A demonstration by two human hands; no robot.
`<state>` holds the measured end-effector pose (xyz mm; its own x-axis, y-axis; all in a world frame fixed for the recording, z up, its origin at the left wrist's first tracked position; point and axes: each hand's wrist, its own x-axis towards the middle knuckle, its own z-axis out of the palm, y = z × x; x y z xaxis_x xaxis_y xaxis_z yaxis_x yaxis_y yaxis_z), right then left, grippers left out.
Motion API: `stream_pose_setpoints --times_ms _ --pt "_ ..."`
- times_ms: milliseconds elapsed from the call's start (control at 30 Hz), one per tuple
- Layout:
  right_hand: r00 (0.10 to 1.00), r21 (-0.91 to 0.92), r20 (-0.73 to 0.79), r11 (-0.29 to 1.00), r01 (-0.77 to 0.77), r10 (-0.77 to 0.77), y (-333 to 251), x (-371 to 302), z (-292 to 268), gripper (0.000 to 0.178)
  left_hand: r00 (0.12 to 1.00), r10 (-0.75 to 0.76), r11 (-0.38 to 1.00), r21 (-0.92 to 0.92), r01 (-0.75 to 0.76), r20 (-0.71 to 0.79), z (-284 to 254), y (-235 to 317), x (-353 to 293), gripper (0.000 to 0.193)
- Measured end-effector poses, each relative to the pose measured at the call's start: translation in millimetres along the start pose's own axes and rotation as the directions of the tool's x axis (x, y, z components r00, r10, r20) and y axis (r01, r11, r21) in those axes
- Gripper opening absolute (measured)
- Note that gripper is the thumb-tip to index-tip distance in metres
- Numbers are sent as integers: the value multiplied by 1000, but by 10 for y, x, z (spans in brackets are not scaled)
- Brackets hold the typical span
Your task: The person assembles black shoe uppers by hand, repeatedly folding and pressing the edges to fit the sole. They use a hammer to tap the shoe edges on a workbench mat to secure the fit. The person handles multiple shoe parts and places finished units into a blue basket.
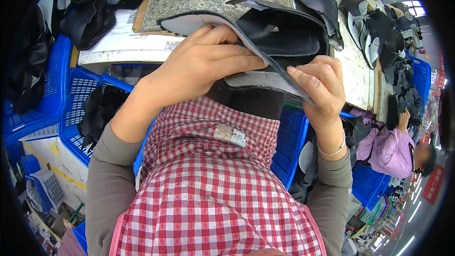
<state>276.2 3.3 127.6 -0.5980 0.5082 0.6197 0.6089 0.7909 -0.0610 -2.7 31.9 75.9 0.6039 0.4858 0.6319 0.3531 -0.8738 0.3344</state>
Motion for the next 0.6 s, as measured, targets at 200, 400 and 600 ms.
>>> stream_pose_setpoints --times_ms 200,400,600 --pt "999 -35 46 999 5 -4 -143 -94 -22 32 969 239 950 223 -220 -66 97 -20 103 36" --pt "996 -66 36 995 81 -79 -315 -212 -81 35 990 138 988 65 -139 28 -101 47 25 24" --pt "998 -38 -64 999 -12 10 -395 -350 -2 37 995 85 996 14 -86 57 -105 284 -115 26"
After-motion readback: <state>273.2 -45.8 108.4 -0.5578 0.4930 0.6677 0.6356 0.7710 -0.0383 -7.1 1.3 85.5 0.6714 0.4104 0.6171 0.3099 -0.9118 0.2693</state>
